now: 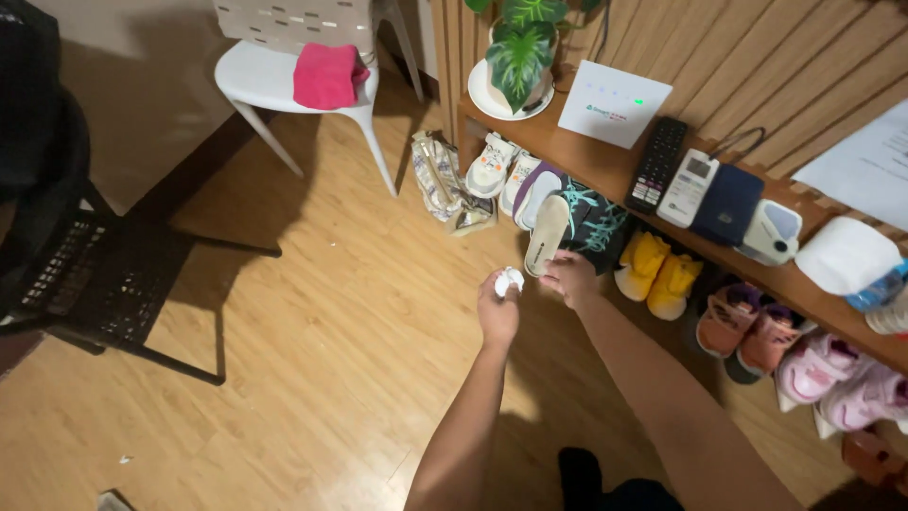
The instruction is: The person sits on the floor and wipes several shoe insoles with a white tissue. They handle a purple insole, a white insole, and a beige insole, wiping each one before placing them back on the shoe rack.
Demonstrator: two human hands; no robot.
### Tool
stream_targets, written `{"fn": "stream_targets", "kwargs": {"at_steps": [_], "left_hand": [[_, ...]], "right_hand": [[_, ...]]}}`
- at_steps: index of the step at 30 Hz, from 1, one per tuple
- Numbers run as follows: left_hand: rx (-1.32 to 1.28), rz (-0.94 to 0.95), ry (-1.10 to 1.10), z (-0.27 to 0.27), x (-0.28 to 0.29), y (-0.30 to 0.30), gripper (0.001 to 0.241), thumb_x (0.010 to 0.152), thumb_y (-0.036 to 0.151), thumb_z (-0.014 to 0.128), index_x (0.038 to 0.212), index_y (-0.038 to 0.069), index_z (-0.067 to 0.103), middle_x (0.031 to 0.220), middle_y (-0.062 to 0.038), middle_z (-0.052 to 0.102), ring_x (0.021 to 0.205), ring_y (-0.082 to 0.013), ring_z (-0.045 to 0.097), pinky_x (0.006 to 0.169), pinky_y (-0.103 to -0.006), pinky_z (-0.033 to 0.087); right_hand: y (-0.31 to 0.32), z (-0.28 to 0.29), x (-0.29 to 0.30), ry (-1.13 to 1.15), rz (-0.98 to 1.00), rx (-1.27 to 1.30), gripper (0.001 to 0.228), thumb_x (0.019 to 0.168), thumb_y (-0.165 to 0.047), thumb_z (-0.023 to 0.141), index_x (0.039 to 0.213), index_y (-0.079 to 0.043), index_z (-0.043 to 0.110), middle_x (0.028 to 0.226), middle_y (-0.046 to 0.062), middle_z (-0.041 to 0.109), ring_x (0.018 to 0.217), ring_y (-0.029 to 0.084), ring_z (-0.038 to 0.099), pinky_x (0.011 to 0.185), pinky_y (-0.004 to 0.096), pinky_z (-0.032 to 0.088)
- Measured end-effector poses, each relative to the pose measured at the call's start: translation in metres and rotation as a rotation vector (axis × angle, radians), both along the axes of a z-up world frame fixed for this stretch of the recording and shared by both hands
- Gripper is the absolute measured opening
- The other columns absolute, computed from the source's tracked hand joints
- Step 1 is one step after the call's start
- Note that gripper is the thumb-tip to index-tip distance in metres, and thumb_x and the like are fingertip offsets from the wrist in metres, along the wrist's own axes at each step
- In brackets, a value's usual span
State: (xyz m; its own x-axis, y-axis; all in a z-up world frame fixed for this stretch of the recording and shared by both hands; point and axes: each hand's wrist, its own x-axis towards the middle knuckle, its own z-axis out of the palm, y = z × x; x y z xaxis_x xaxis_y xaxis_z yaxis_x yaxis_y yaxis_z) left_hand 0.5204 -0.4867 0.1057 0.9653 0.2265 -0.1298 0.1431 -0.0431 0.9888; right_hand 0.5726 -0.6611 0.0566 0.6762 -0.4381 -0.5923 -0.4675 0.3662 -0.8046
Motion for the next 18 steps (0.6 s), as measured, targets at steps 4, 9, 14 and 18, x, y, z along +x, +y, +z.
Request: {"fn": "stream_targets", "kwargs": {"at_steps": [4, 9, 14, 18], "left_hand": [[-0.047, 0.010, 0.022, -0.003, 0.017, 0.004, 0.038, 0.088, 0.009, 0.077, 0.125, 0.003, 0.070, 0.118, -0.020, 0.065, 0.119, -0.0355, 0.065, 0.101, -0.0416, 0.054], [0.000, -0.001, 0.045, -0.023, 0.025, 0.022, 0.039, 0.087, 0.010, 0.079, 0.124, 0.004, 0.071, 0.119, -0.020, 0.064, 0.122, -0.0357, 0.063, 0.104, -0.0421, 0.052], [0.072, -0.056, 0.111, -0.029, 0.043, 0.028, 0.041, 0.087, 0.016, 0.079, 0.127, 0.012, 0.070, 0.122, -0.013, 0.066, 0.124, -0.0287, 0.063, 0.107, -0.0386, 0.051], [0.040, -0.079, 0.010, -0.027, 0.060, 0.011, 0.041, 0.086, 0.011, 0.079, 0.126, 0.008, 0.071, 0.119, -0.016, 0.066, 0.122, -0.0320, 0.064, 0.105, -0.0403, 0.051]], "right_hand": [[-0.022, -0.036, 0.042, -0.070, -0.018, 0.057, 0.054, 0.085, -0.001, 0.081, 0.134, -0.008, 0.060, 0.121, 0.016, 0.058, 0.104, 0.048, 0.068, 0.089, 0.055, 0.061], [-0.019, -0.034, 0.073, -0.086, -0.115, 0.048, 0.052, 0.085, 0.007, 0.078, 0.133, -0.001, 0.060, 0.131, 0.025, 0.054, 0.107, 0.055, 0.064, 0.084, 0.059, 0.063], [-0.008, -0.026, 0.086, -0.066, -0.170, 0.006, 0.050, 0.087, 0.006, 0.076, 0.133, 0.000, 0.058, 0.130, 0.029, 0.054, 0.105, 0.062, 0.059, 0.087, 0.067, 0.057], [-0.007, -0.031, 0.093, -0.135, -0.185, -0.018, 0.047, 0.084, 0.011, 0.077, 0.127, 0.003, 0.061, 0.121, 0.027, 0.057, 0.102, 0.058, 0.063, 0.080, 0.067, 0.061]]}}
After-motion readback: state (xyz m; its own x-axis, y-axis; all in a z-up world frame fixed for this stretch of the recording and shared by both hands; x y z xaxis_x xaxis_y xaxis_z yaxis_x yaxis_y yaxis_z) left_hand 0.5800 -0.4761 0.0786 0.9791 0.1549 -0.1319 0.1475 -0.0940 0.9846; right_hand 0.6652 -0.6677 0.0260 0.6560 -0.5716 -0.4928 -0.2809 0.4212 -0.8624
